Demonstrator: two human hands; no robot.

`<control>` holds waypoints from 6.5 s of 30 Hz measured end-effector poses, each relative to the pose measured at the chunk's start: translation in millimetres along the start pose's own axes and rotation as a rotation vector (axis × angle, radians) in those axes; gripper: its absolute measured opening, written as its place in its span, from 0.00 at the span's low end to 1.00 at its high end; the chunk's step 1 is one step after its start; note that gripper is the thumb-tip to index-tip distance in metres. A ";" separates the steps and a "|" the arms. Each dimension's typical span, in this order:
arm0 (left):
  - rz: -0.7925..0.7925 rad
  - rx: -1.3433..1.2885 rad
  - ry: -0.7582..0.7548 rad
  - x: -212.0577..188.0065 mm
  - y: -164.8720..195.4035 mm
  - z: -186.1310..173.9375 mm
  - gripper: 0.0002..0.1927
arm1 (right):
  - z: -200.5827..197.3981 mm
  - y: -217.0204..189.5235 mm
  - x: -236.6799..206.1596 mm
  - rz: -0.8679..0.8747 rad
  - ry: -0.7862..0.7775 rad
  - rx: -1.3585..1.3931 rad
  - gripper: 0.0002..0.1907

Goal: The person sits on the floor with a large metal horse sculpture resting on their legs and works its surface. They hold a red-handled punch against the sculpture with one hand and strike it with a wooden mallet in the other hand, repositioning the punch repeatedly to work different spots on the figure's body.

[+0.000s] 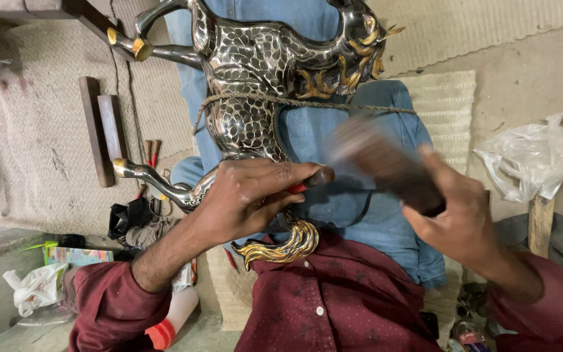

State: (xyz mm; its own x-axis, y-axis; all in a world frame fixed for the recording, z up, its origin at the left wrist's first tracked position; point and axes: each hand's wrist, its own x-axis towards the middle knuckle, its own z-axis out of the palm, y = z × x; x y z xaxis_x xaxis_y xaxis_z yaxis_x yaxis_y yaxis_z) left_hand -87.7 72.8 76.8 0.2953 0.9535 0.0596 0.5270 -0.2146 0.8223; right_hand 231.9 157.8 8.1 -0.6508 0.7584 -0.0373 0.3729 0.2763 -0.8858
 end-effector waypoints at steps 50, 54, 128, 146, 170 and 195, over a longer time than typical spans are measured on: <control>0.032 0.015 -0.070 10.3 3.8 -0.9 0.26 | 8.1 17.4 -11.5 -0.179 0.151 -0.144 0.18; 0.001 0.051 -0.100 9.5 1.8 0.7 0.26 | 8.6 19.9 -17.6 0.160 0.098 0.112 0.09; 0.013 -0.047 -0.103 6.9 -4.0 -10.5 0.29 | 16.2 24.6 -25.5 -0.012 0.210 0.133 0.18; -0.057 -0.076 -0.123 8.1 -2.2 -12.0 0.32 | 6.1 17.3 -6.9 -0.172 0.078 -0.232 0.25; -0.001 -0.084 -0.092 8.8 -5.9 -8.6 0.28 | 5.3 24.1 -9.2 -0.021 0.089 -0.005 0.30; -0.051 -0.050 -0.125 10.9 -2.5 -11.2 0.29 | 0.4 24.2 -3.2 -0.045 0.158 0.295 0.15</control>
State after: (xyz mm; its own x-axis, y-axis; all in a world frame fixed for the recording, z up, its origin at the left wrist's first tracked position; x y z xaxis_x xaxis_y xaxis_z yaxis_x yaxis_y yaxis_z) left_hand -94.6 86.1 81.7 0.3680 0.9284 -0.0517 0.5048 -0.1528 0.8496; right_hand 242.8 161.8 -13.4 -0.5428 0.8379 0.0572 0.1235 0.1470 -0.9814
